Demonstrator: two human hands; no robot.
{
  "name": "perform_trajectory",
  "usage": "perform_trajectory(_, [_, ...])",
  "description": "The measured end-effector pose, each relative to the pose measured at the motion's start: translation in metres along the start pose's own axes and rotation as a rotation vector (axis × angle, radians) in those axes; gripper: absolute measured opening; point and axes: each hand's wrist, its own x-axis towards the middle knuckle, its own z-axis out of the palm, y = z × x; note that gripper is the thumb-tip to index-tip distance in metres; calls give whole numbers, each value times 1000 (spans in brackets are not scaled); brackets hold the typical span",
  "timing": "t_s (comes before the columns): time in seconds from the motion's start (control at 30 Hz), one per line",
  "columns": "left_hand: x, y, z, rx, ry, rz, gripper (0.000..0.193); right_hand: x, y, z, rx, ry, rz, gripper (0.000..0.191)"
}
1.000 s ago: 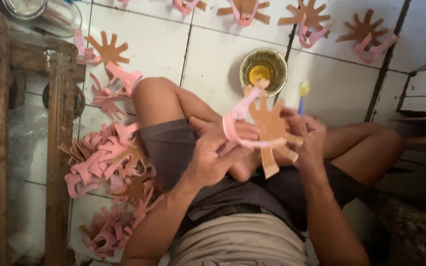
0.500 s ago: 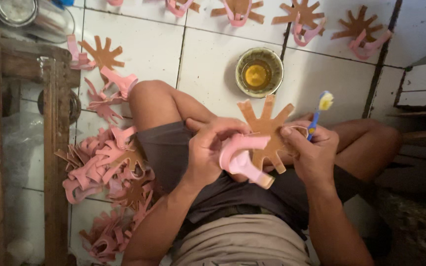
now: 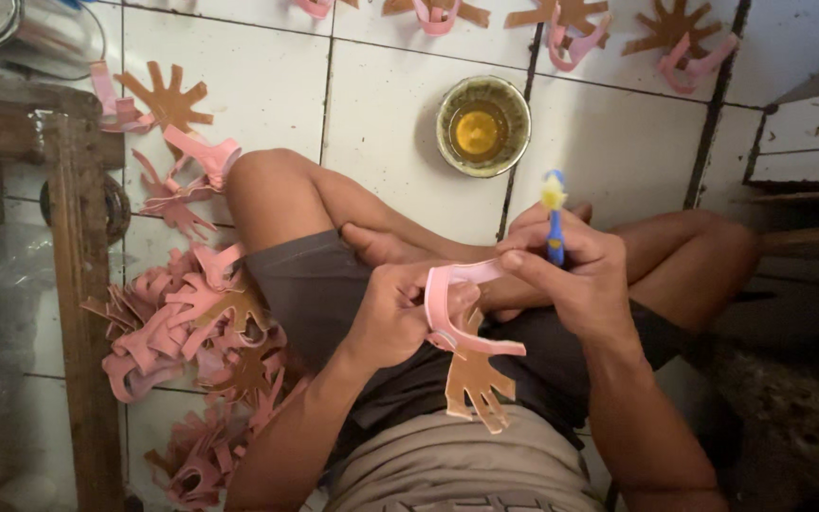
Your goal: The person sits on the floor and applies glue with a brush from a bowl onto pink foam sandal components, coating the flower-shaped insole pieces one at a time and placing the glued pieces on the tiled floor in rows.
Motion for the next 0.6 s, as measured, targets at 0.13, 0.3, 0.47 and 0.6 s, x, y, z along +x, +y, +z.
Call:
perform_trajectory(0.13, [-1, -10, 1, -107, 27, 5, 21, -6, 18, 9, 411, 4, 49, 15])
perform_trajectory(0.3, [2, -13, -1, -182, -25, 117, 19, -8, 54, 12, 735, 237, 189, 24])
perform_trajectory(0.47, [-10, 10, -40, 125, 305, 192, 24, 11, 57, -37, 730, 380, 129, 20])
perform_trajectory(0.6, [-6, 9, -42, -52, 291, 57, 21, 21, 55, -29, 417, 293, 254, 9])
